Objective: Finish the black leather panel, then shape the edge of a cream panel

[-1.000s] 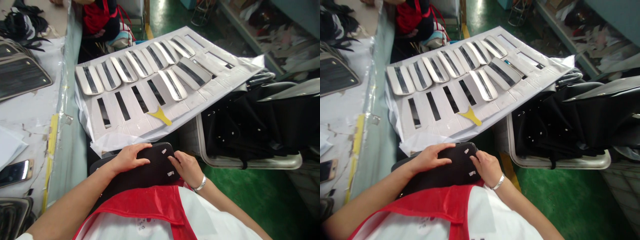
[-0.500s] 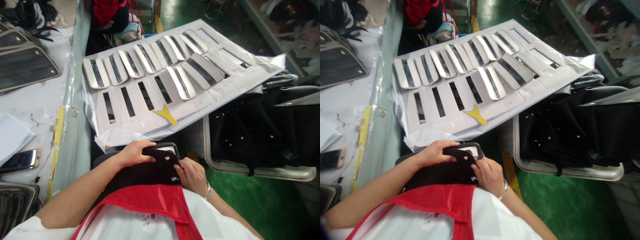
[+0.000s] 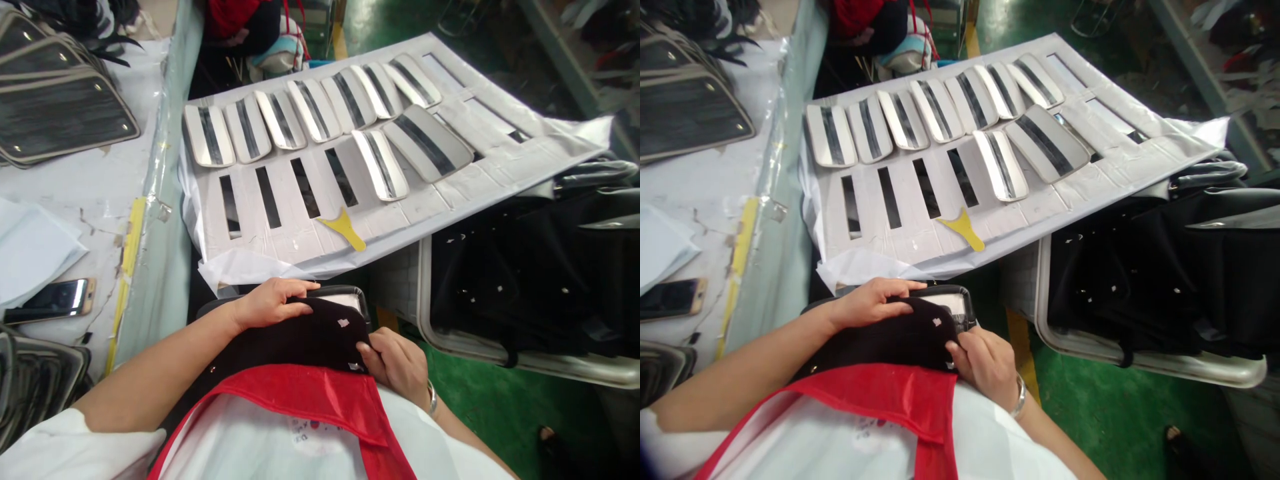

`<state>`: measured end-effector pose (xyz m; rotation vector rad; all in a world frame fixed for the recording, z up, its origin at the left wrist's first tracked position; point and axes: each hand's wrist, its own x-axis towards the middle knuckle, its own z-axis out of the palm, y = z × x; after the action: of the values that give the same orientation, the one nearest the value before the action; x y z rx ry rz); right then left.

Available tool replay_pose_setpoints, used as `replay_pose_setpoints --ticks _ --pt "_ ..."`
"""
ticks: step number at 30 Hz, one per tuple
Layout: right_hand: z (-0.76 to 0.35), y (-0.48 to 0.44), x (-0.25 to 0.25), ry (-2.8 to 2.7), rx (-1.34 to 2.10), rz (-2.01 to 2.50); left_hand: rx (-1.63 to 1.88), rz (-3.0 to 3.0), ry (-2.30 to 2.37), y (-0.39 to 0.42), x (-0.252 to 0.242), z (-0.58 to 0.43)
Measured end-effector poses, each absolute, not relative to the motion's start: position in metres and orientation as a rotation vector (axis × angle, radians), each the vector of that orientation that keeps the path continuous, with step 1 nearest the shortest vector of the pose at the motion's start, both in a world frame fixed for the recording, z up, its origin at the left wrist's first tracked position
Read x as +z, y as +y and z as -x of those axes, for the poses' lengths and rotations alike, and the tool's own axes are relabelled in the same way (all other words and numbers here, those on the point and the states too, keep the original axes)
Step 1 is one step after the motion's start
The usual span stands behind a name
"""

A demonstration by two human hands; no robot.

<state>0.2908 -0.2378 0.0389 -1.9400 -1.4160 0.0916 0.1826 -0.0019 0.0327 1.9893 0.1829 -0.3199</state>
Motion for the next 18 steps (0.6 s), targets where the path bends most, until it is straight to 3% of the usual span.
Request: replay_pose_setpoints --ticks 5,12,18 --pt "-0.290 -0.231 0.060 -1.460 0.259 1.735 -0.407 -1.905 0.118 0.007 0.036 -0.185" --pt "-0.308 -0.236 0.027 -1.121 0.418 2.288 -0.362 -2.016 0.201 0.001 0.030 -0.187" --pt "-0.310 -0.239 0.010 -1.004 0.550 2.358 -0.334 -2.028 0.298 -0.007 0.031 -0.188"
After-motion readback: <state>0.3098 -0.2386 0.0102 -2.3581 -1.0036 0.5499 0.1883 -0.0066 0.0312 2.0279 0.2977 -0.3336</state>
